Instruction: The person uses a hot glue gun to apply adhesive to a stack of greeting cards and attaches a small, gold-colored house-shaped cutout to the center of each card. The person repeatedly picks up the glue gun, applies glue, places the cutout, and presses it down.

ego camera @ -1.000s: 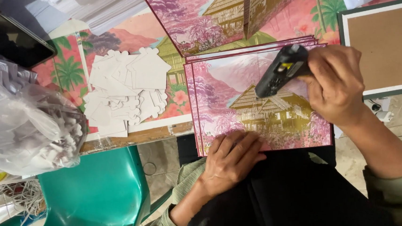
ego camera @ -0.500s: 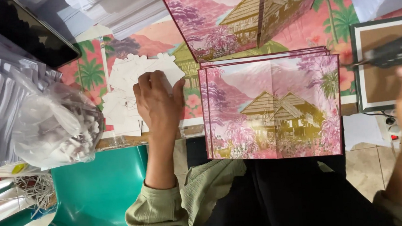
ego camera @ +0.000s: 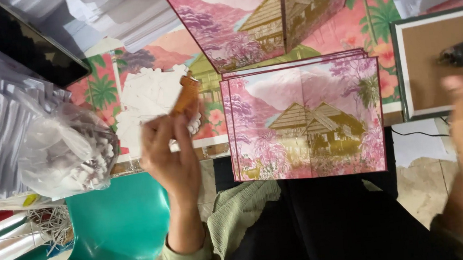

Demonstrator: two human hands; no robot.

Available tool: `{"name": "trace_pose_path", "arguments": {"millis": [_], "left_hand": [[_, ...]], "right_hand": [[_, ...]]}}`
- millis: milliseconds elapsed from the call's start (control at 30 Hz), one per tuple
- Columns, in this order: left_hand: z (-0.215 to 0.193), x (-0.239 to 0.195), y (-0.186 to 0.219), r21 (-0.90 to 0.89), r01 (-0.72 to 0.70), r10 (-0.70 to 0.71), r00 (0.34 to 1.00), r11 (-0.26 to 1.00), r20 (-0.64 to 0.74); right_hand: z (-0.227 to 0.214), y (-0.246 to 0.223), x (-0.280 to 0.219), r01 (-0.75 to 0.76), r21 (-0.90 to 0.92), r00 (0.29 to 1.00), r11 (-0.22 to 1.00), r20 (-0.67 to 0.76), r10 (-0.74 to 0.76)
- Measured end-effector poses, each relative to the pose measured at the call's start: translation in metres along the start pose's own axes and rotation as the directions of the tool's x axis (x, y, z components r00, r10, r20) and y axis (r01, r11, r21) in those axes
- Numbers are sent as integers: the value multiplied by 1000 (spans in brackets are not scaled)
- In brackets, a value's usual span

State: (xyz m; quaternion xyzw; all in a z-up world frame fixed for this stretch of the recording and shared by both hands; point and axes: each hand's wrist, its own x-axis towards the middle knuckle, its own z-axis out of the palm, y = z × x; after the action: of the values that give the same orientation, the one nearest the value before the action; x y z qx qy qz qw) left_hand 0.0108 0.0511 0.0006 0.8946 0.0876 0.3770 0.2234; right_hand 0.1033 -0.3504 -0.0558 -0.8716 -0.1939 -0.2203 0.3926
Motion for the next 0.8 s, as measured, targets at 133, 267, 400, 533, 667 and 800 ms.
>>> {"name": "trace_pose_path", "arguments": {"millis": [133,267,400,533,667,800], "left_hand": [[9,-24,69,-512,281,-179,954,812,238],[33,-35,97,-660,409,-199,907,630,372],[47,-42,96,-578,369,-152,909,728,388],[57,-43,88,-445,186,-53,954,876,295],[63,-43,84,-416,150,-16,951,897,309],[72,-48,78,-371,62,47,960,927,277]], "right_hand": [[39,-98,20,-171,327,970,929,223,100],[51,-125,28,-260,535,932,804,357,64],[57,-126,23,-238,386,942,891,316,114],[68,-114,13,-226,375,943,899,316,105],[75,-119,23,-176,285,953,942,289,90],[78,-124,27,-91,210,961,973,276,30]]}}
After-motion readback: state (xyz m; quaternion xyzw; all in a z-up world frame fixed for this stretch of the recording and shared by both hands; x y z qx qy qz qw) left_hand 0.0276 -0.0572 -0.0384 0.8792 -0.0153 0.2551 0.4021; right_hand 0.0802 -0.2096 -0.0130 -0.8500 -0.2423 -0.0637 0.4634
